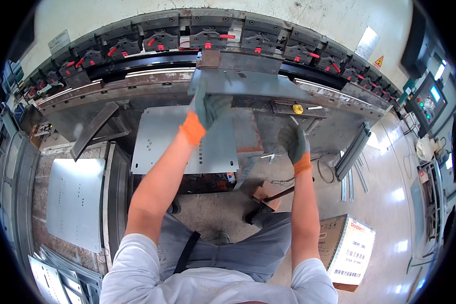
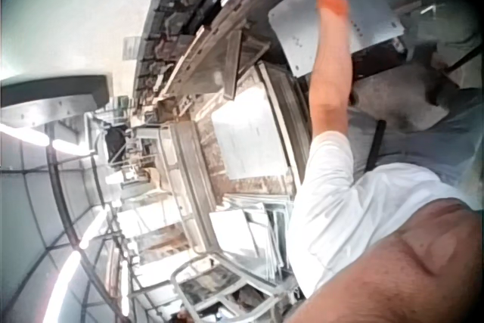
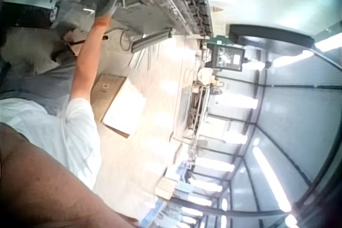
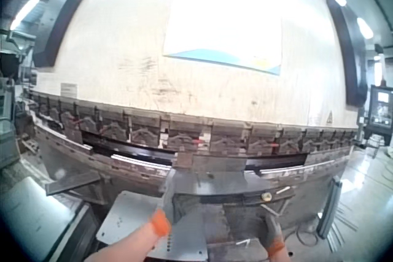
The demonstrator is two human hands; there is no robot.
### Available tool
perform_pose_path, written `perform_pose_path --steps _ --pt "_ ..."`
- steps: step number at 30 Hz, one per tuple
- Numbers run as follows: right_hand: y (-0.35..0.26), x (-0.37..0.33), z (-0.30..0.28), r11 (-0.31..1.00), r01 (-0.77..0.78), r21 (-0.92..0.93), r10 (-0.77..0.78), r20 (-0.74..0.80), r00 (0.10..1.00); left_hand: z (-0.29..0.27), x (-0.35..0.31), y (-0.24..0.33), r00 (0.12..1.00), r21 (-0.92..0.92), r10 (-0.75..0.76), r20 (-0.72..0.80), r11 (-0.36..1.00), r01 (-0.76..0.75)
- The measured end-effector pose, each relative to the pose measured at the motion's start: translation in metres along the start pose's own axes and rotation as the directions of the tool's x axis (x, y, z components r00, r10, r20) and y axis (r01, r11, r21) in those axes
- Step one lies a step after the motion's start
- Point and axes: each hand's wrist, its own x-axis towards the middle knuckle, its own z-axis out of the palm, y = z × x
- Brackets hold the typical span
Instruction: The person sits on the floor and repeatedly places metal sheets into a press brake machine to bend them. After each bend, the person removes the sheet and stacks it on a nearby pile. The person also uses a tape measure to check the dimensions of the finished pieces.
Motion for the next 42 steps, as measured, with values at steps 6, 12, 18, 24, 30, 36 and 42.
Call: perform_pose_path --steps 6,12,18,24,30,36,42 --pt "0.074 -0.108 -0.058 0.962 -0.24 0.129 0.237 0.033 0.971 0.045 0.059 0.073 0.979 -0.041 0.166 0.12 0.986 -0.162" --pt "0.182 -0.234 -0.103 0.797 -0.502 0.334 0.582 -0.205 0.787 0.052 0.058 0.092 0.965 0.035 0.152 0.215 0.986 -0.163" --pt "0.217 -0.234 -0.138 0.787 -0.535 0.309 0.591 -0.126 0.797 0.027 0.059 0.102 0.994 -0.142 0.095 -0.054 0.985 -0.102" --pt "0.216 -0.225 -0.131 0.803 -0.541 0.25 0.596 -0.338 0.729 0.007 0.1 0.13 0.993 -0.035 -0.119 -0.018 0.992 0.118" --pt "0.217 -0.234 -0.125 0.808 -0.588 0.034 0.547 -0.413 0.728 0.009 0.103 0.123 0.991 0.002 -0.126 -0.033 0.992 0.126" --pt "0.212 -0.233 -0.117 0.815 -0.576 -0.06 0.493 -0.45 0.744 0.017 0.094 0.121 0.992 0.085 -0.059 -0.112 0.994 0.069" --pt "0.227 -0.233 -0.142 0.806 -0.588 0.072 0.571 -0.36 0.738 0.017 0.094 0.122 0.992 0.068 -0.089 -0.088 0.993 0.095"
